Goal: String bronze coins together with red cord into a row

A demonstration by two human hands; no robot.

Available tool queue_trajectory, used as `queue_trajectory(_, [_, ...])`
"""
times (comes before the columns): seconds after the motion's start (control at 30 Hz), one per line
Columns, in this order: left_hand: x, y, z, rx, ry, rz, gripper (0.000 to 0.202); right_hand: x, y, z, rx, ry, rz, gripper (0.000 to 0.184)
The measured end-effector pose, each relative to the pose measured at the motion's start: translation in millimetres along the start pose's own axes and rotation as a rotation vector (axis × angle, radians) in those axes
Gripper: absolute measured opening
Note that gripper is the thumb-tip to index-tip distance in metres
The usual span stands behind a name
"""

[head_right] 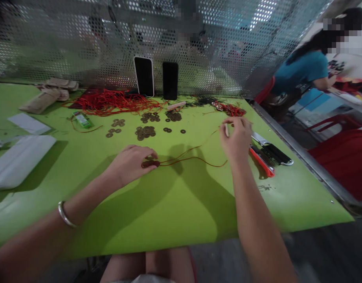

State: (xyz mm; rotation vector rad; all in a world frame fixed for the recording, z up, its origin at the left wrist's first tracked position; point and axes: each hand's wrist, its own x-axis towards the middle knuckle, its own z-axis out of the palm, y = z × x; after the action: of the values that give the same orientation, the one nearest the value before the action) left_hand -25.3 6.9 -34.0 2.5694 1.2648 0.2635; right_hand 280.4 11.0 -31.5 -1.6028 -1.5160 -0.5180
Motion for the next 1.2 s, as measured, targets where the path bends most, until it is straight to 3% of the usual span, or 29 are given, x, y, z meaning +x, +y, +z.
queue_trajectory(0.1, [0.9,-2.2,-2.1,0.033,0.012,0.001,0.032,-11.3,-31.8,4.7,0.108,-0.143,-0.152,0.018])
queue_trajectory(0.23, [1.2,-4.2,-2.7,0.07,-0.033,0.033,0.025,-34.8,-78.0,15.9,0.261,-0.577,-0.445,0.02])
queue_trajectory(0.37, [1.4,-3.4,-1.5,0.074,-0.04,0.057,0.021,-49.5,-97.4,26.2,0.242,-0.798,-0.576,0.023])
queue_trajectory(0.5, [1.5,-1.5,0.4,0.035,-0.043,0.06,0.019,-53.1,-99.9,29.0,0.23,-0.826,-0.589,0.014])
queue_trajectory(0.73, [2.1,-3.8,5.6,0.003,-0.074,0.009,0.019,-63.1,-102.0,37.5,0.052,-0.823,-0.697,0.02])
queue_trajectory(0.9, [1.2,-3.3,5.5,-0.026,-0.054,0.012,0.017,-64.9,-103.1,37.7,0.091,-0.851,-0.642,0.019])
queue_trajectory(1.1, [3.3,-4.7,8.6,-0.117,-0.034,0.023,0.025,-61.5,-105.7,28.0,0.165,-0.978,-0.451,0.019])
queue_trajectory(1.2, [4.3,-5.2,9.7,-0.095,-0.032,0.023,0.021,-58.5,-103.0,25.0,0.17,-0.961,-0.46,0.021])
